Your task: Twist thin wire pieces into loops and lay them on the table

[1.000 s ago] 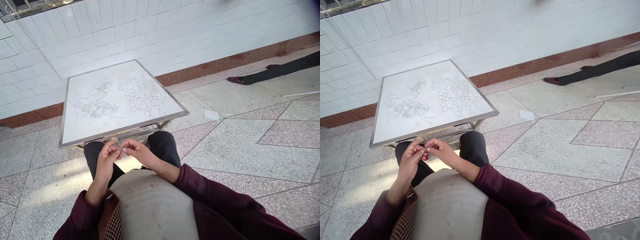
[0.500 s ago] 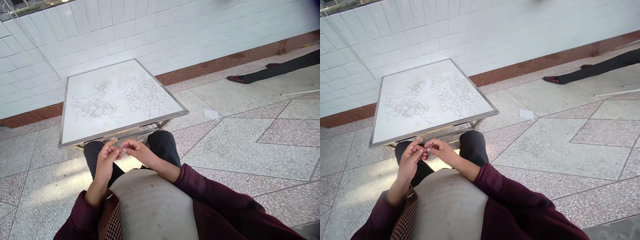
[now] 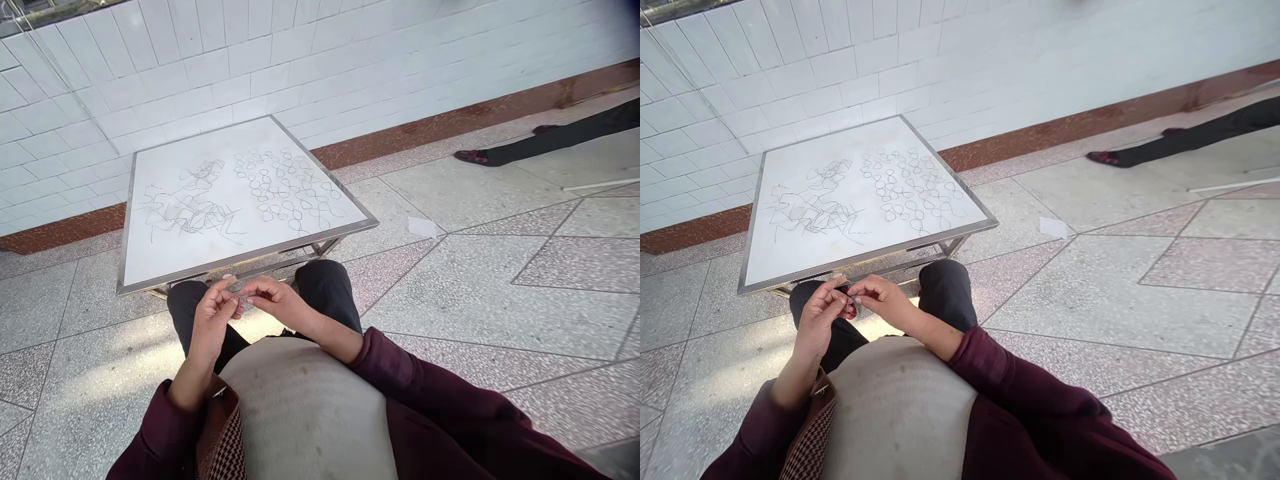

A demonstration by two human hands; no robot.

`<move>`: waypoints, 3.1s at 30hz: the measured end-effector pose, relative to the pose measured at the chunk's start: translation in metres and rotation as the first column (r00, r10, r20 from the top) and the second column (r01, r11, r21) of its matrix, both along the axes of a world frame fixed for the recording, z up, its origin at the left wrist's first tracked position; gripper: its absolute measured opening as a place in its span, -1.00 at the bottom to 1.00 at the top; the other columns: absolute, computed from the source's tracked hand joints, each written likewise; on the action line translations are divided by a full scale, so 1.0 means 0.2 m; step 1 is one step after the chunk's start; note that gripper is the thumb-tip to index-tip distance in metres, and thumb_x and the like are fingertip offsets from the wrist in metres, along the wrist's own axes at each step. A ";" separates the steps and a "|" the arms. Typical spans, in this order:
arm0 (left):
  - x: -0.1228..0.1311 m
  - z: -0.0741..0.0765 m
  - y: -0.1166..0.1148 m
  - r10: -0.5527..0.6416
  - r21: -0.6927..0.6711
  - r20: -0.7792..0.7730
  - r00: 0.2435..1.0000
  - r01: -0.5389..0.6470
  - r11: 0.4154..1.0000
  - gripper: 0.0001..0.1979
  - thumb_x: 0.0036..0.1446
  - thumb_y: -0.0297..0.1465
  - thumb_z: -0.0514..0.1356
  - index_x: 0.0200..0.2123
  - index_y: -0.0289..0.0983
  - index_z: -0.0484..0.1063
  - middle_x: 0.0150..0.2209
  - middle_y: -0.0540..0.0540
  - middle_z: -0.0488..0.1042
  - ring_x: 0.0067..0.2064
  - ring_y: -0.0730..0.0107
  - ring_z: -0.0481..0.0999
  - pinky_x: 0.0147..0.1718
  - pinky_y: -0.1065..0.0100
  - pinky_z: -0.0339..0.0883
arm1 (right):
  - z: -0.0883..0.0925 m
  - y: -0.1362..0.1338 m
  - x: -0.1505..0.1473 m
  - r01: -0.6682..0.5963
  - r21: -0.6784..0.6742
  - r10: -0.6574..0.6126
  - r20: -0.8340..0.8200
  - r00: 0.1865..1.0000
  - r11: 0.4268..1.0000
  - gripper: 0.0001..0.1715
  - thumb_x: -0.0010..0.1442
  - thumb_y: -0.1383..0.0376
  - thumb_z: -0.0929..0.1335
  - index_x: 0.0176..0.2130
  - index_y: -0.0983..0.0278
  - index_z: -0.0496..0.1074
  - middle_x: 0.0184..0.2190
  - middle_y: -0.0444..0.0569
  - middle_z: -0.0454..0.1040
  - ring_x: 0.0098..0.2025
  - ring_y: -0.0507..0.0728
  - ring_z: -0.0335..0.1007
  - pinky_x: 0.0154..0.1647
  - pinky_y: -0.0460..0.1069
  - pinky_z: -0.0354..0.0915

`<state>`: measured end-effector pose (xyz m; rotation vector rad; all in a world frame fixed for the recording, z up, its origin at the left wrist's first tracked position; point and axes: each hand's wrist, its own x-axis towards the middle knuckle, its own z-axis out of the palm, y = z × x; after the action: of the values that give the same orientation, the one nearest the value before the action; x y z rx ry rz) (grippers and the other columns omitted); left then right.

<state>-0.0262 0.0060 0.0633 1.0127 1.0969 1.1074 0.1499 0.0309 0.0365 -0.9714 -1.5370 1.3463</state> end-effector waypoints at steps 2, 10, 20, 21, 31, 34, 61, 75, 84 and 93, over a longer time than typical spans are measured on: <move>0.00 0.00 0.00 -0.008 0.000 -0.015 1.000 0.008 1.000 -0.60 0.13 -0.33 0.28 0.05 -0.21 0.43 -0.42 0.01 0.44 -0.38 0.43 0.46 -0.34 0.34 0.39 | 0.00 0.00 0.00 0.003 0.025 -0.004 0.050 0.999 1.000 -0.80 0.18 0.26 0.38 -0.16 0.20 0.55 -0.30 -0.05 0.42 -0.24 0.10 0.38 -0.18 0.04 0.34; 0.00 0.00 0.00 -0.018 -0.004 -0.088 0.996 0.018 1.000 -0.57 0.12 -0.28 0.28 0.07 -0.22 0.42 -0.41 0.00 0.43 -0.38 0.43 0.46 -0.37 0.37 0.40 | 0.03 0.00 0.01 0.019 0.098 -0.032 0.132 0.991 0.995 -0.82 0.17 0.31 0.36 -0.19 0.21 0.53 -0.34 -0.06 0.43 -0.28 0.08 0.37 -0.25 0.00 0.32; 0.01 0.01 0.01 0.095 -0.007 -0.035 0.995 -0.096 0.995 -0.62 0.08 -0.32 0.32 -0.02 -0.23 0.46 -0.42 0.00 0.49 -0.38 0.42 0.49 -0.36 0.38 0.37 | 0.03 -0.01 -0.02 0.021 -0.080 -0.026 -0.061 0.998 0.997 -0.73 0.17 0.18 0.42 -0.13 0.20 0.43 -0.31 -0.09 0.43 -0.28 0.07 0.35 -0.19 0.02 0.30; 0.02 0.01 0.01 0.130 -0.007 -0.024 0.991 -0.131 0.991 -0.62 0.08 -0.32 0.32 -0.01 -0.23 0.45 -0.41 0.00 0.50 -0.37 0.43 0.50 -0.35 0.39 0.36 | 0.02 -0.01 -0.03 -0.006 -0.151 -0.014 -0.131 0.991 0.989 -0.68 0.13 0.15 0.45 -0.13 0.21 0.40 -0.31 -0.10 0.43 -0.28 0.06 0.35 -0.20 0.01 0.30; 0.03 0.01 0.02 0.210 -0.029 0.109 0.972 -0.208 0.978 -0.62 0.06 -0.36 0.33 -0.02 -0.22 0.44 -0.41 0.02 0.46 -0.42 0.51 0.41 -0.52 0.49 0.15 | -0.02 -0.03 -0.06 -0.159 -0.351 0.011 -0.388 0.922 0.923 -0.67 0.06 0.14 0.52 -0.25 0.27 0.46 -0.37 -0.16 0.43 -0.38 -0.01 0.30 -0.33 -0.07 0.22; 0.02 0.01 0.02 0.188 0.001 0.087 0.978 -0.188 0.982 -0.63 0.07 -0.36 0.33 -0.03 -0.23 0.45 -0.43 0.03 0.45 -0.45 0.53 0.36 -0.53 0.48 0.13 | -0.01 -0.03 -0.06 -0.193 -0.386 0.021 -0.406 0.914 0.902 -0.65 0.03 0.13 0.53 -0.28 0.27 0.44 -0.43 -0.19 0.40 -0.42 -0.02 0.30 -0.34 -0.07 0.21; 0.04 -0.04 0.01 0.191 0.014 0.099 0.977 -0.194 0.981 -0.64 0.04 -0.38 0.33 -0.06 -0.23 0.46 -0.44 0.04 0.45 -0.45 0.50 0.42 -0.46 0.42 0.29 | 0.06 -0.06 -0.05 0.088 0.221 -0.146 0.263 0.954 0.971 -0.93 0.20 0.36 0.28 -0.31 0.18 0.32 -0.56 -0.21 0.20 -0.50 0.04 0.11 -0.46 -0.06 0.09; 0.04 -0.04 0.00 0.181 0.032 0.052 0.982 -0.182 0.983 -0.65 0.07 -0.37 0.31 -0.03 -0.25 0.46 -0.48 0.07 0.39 -0.48 0.51 0.40 -0.47 0.43 0.31 | 0.06 -0.04 -0.05 0.014 0.420 -0.163 0.319 0.934 0.907 -0.84 0.26 0.41 0.27 -0.28 0.19 0.41 -0.44 -0.08 0.32 -0.37 0.10 0.27 -0.37 -0.01 0.25; 0.04 -0.06 0.00 0.136 0.052 -0.025 0.990 -0.134 0.990 -0.65 0.11 -0.34 0.29 -0.01 -0.24 0.45 -0.49 0.07 0.37 -0.47 0.47 0.43 -0.45 0.40 0.37 | 0.04 -0.04 -0.05 -0.051 0.521 -0.206 0.423 0.882 0.852 -0.81 0.36 0.35 0.22 -0.23 0.20 0.41 -0.39 -0.03 0.40 -0.32 0.11 0.33 -0.27 0.01 0.31; 0.07 -0.07 0.00 0.139 0.063 -0.040 0.989 -0.136 0.989 -0.68 0.14 -0.36 0.26 -0.01 -0.23 0.44 -0.49 0.09 0.34 -0.51 0.52 0.37 -0.46 0.41 0.35 | 0.07 -0.06 -0.07 -0.110 0.615 -0.344 0.570 0.746 0.781 -0.79 0.32 0.41 0.20 -0.32 0.25 0.35 -0.40 -0.02 0.42 -0.33 0.11 0.32 -0.33 -0.03 0.26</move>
<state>-0.0118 0.0068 0.0489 1.0249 1.1896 1.2404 0.1362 0.0189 0.0495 -1.1355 -2.1984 0.2842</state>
